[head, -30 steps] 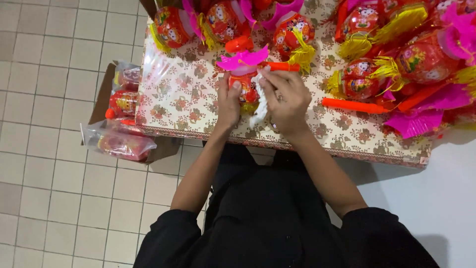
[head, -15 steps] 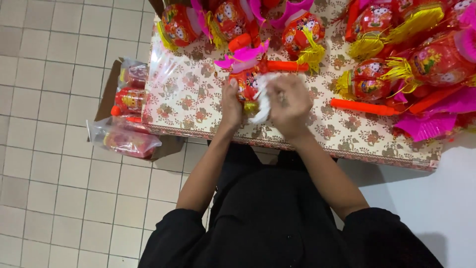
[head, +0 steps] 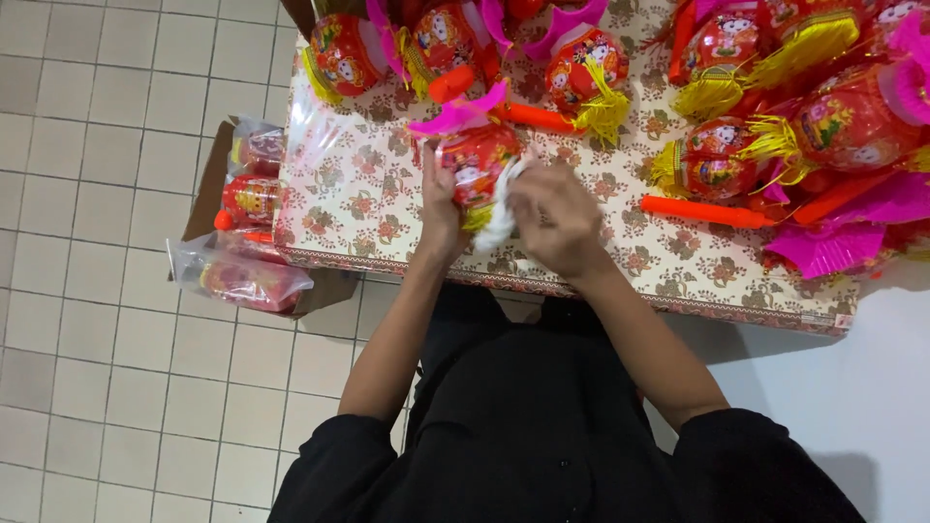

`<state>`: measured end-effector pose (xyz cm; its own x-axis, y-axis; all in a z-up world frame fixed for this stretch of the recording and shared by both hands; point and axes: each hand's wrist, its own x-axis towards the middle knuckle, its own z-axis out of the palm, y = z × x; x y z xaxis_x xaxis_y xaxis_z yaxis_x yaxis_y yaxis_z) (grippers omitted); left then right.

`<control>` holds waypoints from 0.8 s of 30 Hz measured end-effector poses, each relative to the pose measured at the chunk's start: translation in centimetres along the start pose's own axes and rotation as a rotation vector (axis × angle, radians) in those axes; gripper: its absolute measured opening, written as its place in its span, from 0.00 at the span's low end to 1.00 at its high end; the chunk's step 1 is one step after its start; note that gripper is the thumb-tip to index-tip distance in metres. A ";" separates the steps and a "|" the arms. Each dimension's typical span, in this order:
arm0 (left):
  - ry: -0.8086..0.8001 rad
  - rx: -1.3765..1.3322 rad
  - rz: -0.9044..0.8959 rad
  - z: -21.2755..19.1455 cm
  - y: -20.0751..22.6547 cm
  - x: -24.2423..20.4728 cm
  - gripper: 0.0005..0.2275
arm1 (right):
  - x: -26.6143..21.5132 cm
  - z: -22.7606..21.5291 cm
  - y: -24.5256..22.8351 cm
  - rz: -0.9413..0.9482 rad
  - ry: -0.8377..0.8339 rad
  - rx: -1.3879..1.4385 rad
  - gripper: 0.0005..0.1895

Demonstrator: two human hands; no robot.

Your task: Assembling decorative lanterns by attaching plastic handles and internal components.

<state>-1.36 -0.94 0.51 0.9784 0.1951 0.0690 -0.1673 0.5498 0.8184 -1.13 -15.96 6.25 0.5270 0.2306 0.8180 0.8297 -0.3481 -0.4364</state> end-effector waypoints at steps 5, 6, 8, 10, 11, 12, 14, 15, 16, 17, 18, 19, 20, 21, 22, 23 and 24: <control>0.008 -0.068 -0.001 -0.4 -0.8 0.6 0.38 | 0.8 0.2 -1.0 0.028 0.031 -0.107 0.03; 0.004 -0.017 0.048 -0.8 -0.8 0.9 0.36 | 0.9 0.2 -1.4 -0.095 0.025 -0.140 0.05; -0.002 0.036 0.095 -0.6 -0.7 1.0 0.34 | 1.3 0.2 -1.0 -0.216 0.022 -0.174 0.07; -0.005 -0.004 0.071 0.8 -0.3 0.0 0.31 | 1.7 0.0 0.5 -0.016 0.097 -0.157 0.09; -0.001 -0.002 0.073 0.3 -0.4 0.4 0.31 | 1.5 0.4 0.2 -0.016 0.096 -0.153 0.09; -0.007 0.024 0.100 -0.1 -0.5 0.8 0.28 | 1.3 0.7 -0.1 -0.052 0.087 -0.147 0.09; -0.022 0.049 0.124 -0.6 -0.7 1.2 0.26 | 1.0 1.2 -0.4 -0.086 0.084 -0.149 0.10; -0.010 0.079 0.132 -0.6 -0.8 1.1 0.25 | 0.9 1.4 -0.5 -0.139 0.077 -0.152 0.10; 0.002 0.108 0.140 -0.7 -0.9 1.0 0.23 | 0.7 1.6 -0.7 -0.192 0.070 -0.155 0.11; 0.003 0.108 0.137 -0.2 -0.3 0.9 0.23 | 0.9 1.0 -0.4 -0.190 0.068 -0.156 0.11; -0.032 0.176 0.140 0.3 0.3 0.8 0.24 | 1.0 0.5 -0.2 -0.006 0.046 -0.139 0.14; -0.062 0.249 0.145 0.6 1.0 0.7 0.26 | 1.1 0.2 0.0 0.178 0.025 -0.114 0.17; -0.056 0.252 0.145 0.9 1.0 0.5 0.26 | 0.9 0.3 -0.4 0.180 0.022 -0.108 0.17; -0.010 0.150 0.104 1.3 1.0 0.3 0.25 | 0.7 0.5 -0.8 0.153 0.017 -0.095 0.17; 0.037 0.047 0.063 1.8 0.9 0.2 0.25 | 0.5 0.6 -1.2 0.127 0.012 -0.083 0.17; 0.033 0.048 0.056 1.1 0.3 0.3 0.25 | 0.5 0.5 -0.9 0.133 0.014 -0.087 0.17; 0.048 0.031 -0.010 0.3 -0.3 0.4 0.26 | 0.5 0.4 -0.7 0.126 0.015 -0.047 0.16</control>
<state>-0.90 -1.30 0.43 0.9728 0.2291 0.0336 -0.1528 0.5263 0.8364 -1.39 -15.25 6.76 0.6234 0.1686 0.7635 0.7473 -0.4159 -0.5183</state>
